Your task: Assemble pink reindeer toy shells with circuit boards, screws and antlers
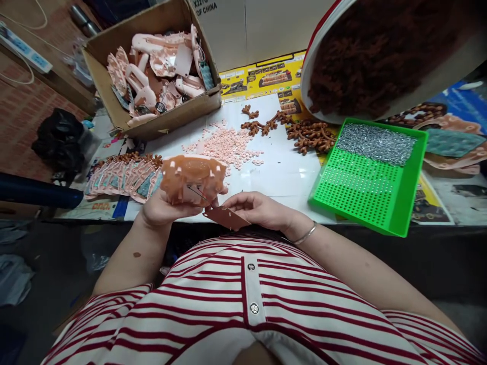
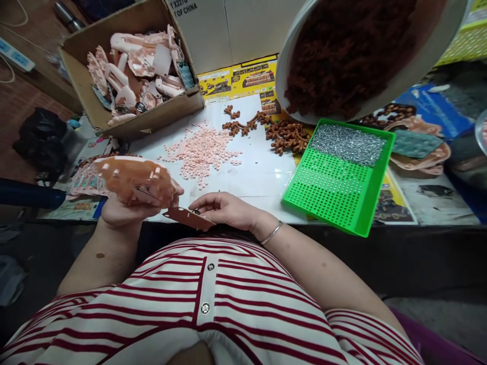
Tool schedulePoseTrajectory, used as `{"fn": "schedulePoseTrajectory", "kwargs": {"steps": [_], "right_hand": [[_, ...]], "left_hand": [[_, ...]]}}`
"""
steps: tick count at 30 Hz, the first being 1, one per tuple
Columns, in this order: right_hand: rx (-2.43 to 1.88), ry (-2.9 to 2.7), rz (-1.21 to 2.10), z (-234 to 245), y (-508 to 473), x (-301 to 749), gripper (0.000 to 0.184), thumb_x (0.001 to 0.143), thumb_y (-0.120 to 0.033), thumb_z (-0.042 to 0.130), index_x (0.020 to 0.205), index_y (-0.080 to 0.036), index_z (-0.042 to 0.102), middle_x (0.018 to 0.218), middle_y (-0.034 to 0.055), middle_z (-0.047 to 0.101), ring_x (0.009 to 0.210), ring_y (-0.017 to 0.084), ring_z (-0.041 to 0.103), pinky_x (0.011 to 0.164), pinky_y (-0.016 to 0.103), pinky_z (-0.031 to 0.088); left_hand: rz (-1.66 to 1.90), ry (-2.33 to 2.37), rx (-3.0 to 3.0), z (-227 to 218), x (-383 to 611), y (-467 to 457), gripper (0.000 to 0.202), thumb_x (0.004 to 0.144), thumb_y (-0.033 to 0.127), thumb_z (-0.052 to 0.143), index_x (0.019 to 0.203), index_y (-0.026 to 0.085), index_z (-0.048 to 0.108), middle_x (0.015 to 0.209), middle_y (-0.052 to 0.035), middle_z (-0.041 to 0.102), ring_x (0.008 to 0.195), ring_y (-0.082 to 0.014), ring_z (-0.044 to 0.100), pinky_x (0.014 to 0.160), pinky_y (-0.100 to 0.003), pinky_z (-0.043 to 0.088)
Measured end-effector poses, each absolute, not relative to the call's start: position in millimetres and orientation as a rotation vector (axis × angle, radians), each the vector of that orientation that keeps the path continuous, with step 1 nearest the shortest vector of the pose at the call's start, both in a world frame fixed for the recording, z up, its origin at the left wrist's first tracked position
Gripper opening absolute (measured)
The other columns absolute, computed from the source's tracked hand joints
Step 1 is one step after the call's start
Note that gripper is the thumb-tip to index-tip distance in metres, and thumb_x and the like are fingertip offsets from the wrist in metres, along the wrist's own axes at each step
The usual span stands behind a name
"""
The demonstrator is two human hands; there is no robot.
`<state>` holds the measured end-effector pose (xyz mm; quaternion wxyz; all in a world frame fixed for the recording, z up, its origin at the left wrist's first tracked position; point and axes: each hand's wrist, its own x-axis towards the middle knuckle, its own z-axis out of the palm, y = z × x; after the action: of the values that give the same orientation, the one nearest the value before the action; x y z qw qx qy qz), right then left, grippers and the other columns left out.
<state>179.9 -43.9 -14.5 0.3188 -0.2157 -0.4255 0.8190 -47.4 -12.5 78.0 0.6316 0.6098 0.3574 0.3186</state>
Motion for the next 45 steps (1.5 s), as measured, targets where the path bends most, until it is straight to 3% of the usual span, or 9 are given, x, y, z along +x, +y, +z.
{"fn": "schedulePoseTrajectory", "kwargs": {"steps": [7,13,18,21,25,31,37,41,45], "right_hand": [[-0.931,-1.718,0.872,-5,-50,187,0.020,0.096,-0.027,0.058,0.112,-0.019,0.066,0.102,0.0079,0.077,0.087,0.016,0.072,0.082,0.031,0.060],[-0.799,-1.829,0.298,27,-55,208,0.028,0.096,-0.013,0.056,0.122,-0.024,0.061,0.100,0.0066,0.077,0.090,0.017,0.074,0.080,0.031,0.062],[-0.721,-1.893,0.259,51,-58,213,0.030,0.097,-0.013,0.058,0.124,-0.026,0.058,0.102,0.0054,0.076,0.092,0.016,0.074,0.080,0.030,0.063],[-0.798,-1.843,0.162,44,-54,208,0.025,0.096,-0.014,0.060,0.119,-0.024,0.061,0.102,0.0065,0.070,0.093,0.016,0.071,0.079,0.029,0.063],[-0.885,-1.800,-0.031,26,-51,205,0.030,0.094,-0.010,0.062,0.121,-0.022,0.062,0.103,0.0091,0.067,0.093,0.017,0.069,0.078,0.029,0.064],[-0.893,-1.808,-0.106,20,-52,211,0.042,0.094,-0.010,0.063,0.133,-0.022,0.058,0.102,0.0103,0.075,0.093,0.019,0.074,0.078,0.031,0.067],[-0.875,-1.871,-0.220,11,-51,215,0.042,0.093,-0.008,0.063,0.135,-0.014,0.058,0.115,0.0164,0.078,0.108,0.022,0.076,0.087,0.032,0.067],[-0.906,-1.908,-0.269,11,-52,216,0.032,0.092,-0.007,0.066,0.123,-0.009,0.063,0.111,0.0186,0.079,0.103,0.023,0.078,0.083,0.031,0.067],[-0.951,-1.919,-0.364,15,-53,215,0.028,0.093,-0.012,0.066,0.121,-0.010,0.062,0.111,0.0188,0.079,0.096,0.024,0.078,0.075,0.032,0.065]], "left_hand": [[0.838,0.827,1.329,73,-46,-25,0.038,0.066,0.020,0.087,0.103,0.025,0.081,0.103,-0.0098,0.078,0.082,-0.0265,0.074,0.084,-0.045,0.060],[1.065,0.910,1.174,62,-34,-28,0.044,0.059,0.023,0.090,0.102,0.030,0.078,0.109,-0.0033,0.077,0.109,-0.0290,0.071,0.110,-0.051,0.049],[0.823,0.827,1.054,64,-13,-32,0.046,0.064,0.018,0.086,0.107,0.025,0.076,0.103,-0.0049,0.076,0.101,-0.0262,0.071,0.104,-0.048,0.052],[0.753,0.733,0.978,60,0,-37,0.040,0.063,0.020,0.087,0.101,0.022,0.076,0.091,-0.0040,0.073,0.086,-0.0199,0.068,0.089,-0.038,0.055],[0.716,0.695,0.918,50,9,-41,0.040,0.064,0.021,0.087,0.102,0.021,0.075,0.090,-0.0044,0.071,0.084,-0.0184,0.065,0.083,-0.033,0.052],[0.637,0.638,0.917,45,8,-43,0.044,0.065,0.026,0.088,0.106,0.017,0.075,0.095,-0.0085,0.074,0.093,-0.0247,0.069,0.089,-0.037,0.052],[0.751,0.603,0.741,43,17,-43,0.059,0.083,0.066,0.069,0.115,0.017,0.074,0.115,-0.0121,0.076,0.121,-0.0315,0.066,0.106,-0.041,0.050],[0.745,0.599,0.704,42,21,-42,0.057,0.086,0.060,0.070,0.118,0.014,0.071,0.115,-0.0120,0.076,0.128,-0.0311,0.062,0.114,-0.041,0.043],[0.761,0.582,0.745,42,22,-42,0.058,0.082,0.060,0.074,0.117,0.014,0.073,0.108,-0.0098,0.077,0.121,-0.0289,0.066,0.108,-0.036,0.048]]}}
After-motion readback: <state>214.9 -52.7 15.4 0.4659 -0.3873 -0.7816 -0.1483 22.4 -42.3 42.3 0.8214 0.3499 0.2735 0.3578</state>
